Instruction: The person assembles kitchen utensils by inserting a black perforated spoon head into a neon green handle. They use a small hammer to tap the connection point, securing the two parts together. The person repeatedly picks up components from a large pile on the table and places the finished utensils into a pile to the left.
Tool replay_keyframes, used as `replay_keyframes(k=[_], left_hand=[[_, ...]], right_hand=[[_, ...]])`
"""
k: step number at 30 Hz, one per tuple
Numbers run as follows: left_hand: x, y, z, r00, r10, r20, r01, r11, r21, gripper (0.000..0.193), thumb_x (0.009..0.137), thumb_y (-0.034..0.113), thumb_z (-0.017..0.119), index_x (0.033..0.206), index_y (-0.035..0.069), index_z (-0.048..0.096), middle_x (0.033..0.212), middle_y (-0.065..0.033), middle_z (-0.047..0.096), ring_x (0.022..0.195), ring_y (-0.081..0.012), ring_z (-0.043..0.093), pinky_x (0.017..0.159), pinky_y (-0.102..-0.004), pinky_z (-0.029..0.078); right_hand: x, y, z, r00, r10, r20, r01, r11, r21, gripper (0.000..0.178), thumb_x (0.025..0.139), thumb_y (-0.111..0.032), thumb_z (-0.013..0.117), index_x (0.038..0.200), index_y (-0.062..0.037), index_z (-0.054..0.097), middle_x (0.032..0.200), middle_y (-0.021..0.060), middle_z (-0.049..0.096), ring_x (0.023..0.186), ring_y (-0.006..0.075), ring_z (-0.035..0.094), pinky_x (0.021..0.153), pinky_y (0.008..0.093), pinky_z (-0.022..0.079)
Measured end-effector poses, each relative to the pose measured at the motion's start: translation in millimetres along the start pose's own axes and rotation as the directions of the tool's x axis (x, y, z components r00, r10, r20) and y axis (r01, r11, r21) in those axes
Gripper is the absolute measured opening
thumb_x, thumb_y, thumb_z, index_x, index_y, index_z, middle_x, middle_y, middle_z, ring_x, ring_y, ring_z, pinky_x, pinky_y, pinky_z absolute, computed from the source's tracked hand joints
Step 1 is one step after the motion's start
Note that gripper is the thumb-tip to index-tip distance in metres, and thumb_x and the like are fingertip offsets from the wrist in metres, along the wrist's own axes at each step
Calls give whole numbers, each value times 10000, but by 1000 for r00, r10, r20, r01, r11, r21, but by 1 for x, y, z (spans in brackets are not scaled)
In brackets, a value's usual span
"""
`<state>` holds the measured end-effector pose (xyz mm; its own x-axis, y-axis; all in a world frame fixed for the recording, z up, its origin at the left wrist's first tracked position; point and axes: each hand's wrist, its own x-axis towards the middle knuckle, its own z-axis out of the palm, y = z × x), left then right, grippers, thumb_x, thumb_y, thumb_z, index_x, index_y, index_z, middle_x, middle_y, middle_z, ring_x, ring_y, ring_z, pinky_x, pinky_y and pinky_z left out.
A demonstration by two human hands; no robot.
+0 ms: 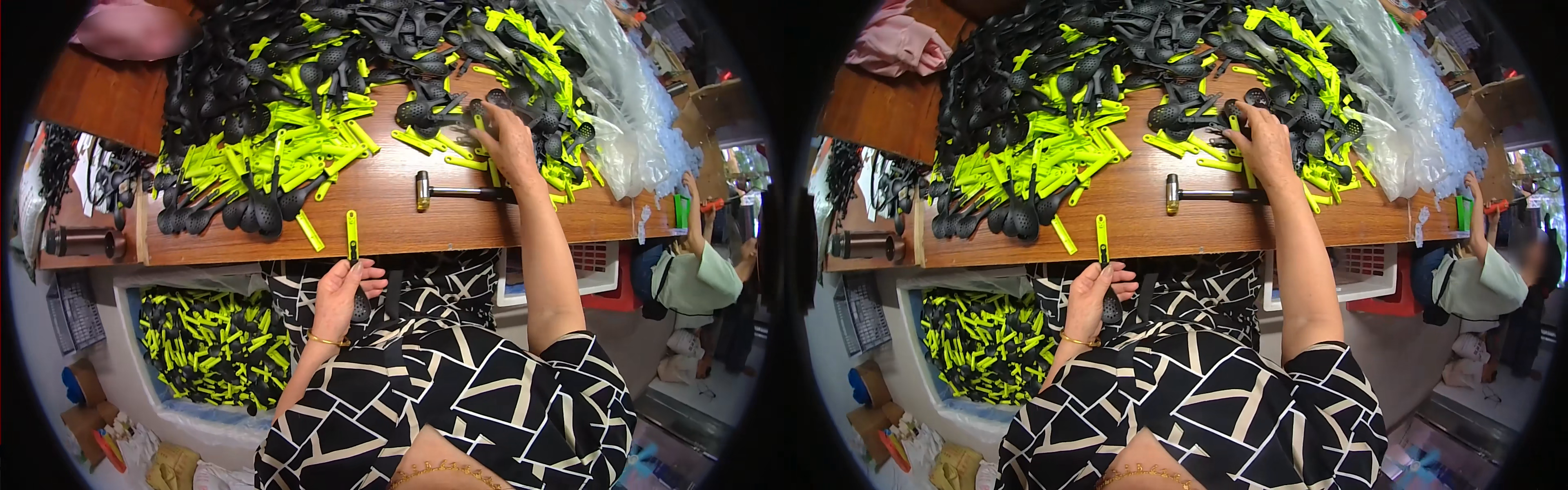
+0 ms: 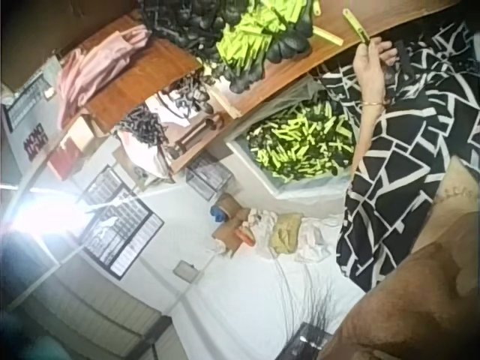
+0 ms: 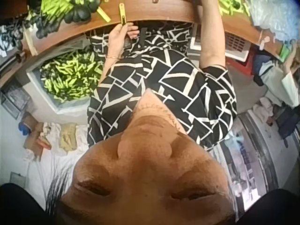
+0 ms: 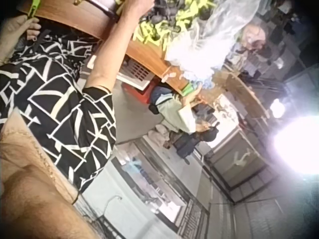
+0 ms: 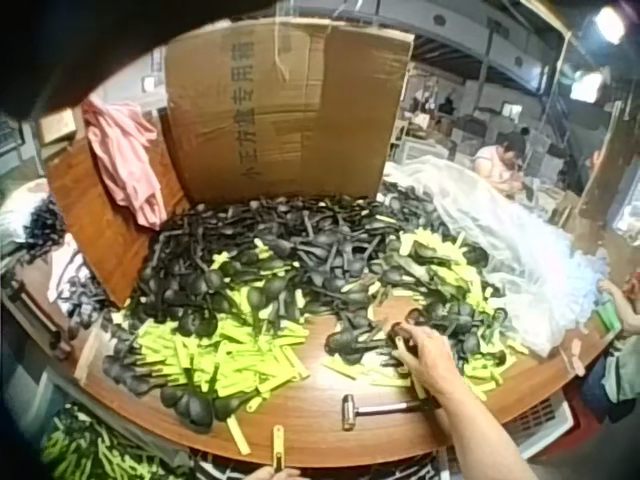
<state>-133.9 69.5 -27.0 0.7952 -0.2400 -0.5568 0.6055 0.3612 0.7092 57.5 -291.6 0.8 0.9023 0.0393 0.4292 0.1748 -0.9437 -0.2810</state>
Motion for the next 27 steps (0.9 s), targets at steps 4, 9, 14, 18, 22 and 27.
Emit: replay_keyframes(k=[4,9,14,18,22,27], left_hand=[[0,-1,-1,1000,9,14,-9,1000,-6,294,1117,206,551,1243,-46,635,1111,-196,743,949,-258,766,832,-354,634],[-2,0,0,1000,1,22,-1,1000,-18,305,1134,211,512,1248,-50,621,1139,-207,738,964,-250,767,843,-345,629],[-1,0,0,1000,-2,17,2,1000,-13,303,1132,224,523,1236,-42,623,1132,-196,742,958,-248,769,832,-340,627],[0,-1,1,1000,-5,15,5,1000,-11,298,1129,228,531,1231,-35,627,1123,-186,744,949,-244,771,832,-338,626],[0,0,-4,1000,4,-7,-5,998,-61,265,1103,182,578,1246,-34,632,1107,-186,745,944,-274,778,799,-355,649],[-1,2,-3,1000,13,-12,-13,999,-48,243,1097,167,588,1248,-24,609,1114,-184,742,939,-271,779,790,-339,645]], right_hand=[[0,16,-17,982,98,164,-117,988,105,399,870,-217,828,1242,-99,743,1004,78,752,940,251,710,886,392,548],[8,37,-18,902,311,300,-432,633,642,306,943,-143,785,1225,-34,734,976,-4,730,886,80,668,817,260,540],[12,4,-37,848,231,477,-529,295,796,270,963,-133,770,1196,-50,662,980,-3,711,901,83,657,832,249,519],[1,-14,-28,869,198,453,-494,307,814,254,968,-125,767,1184,-51,656,978,12,709,891,96,669,819,266,538],[14,-16,-31,868,258,425,-427,825,369,245,984,-244,747,1141,-56,751,973,90,768,871,173,729,799,336,574],[75,34,-3,994,90,65,-101,976,194,214,961,-198,700,1113,-76,787,1082,168,768,997,341,733,888,418,568]])
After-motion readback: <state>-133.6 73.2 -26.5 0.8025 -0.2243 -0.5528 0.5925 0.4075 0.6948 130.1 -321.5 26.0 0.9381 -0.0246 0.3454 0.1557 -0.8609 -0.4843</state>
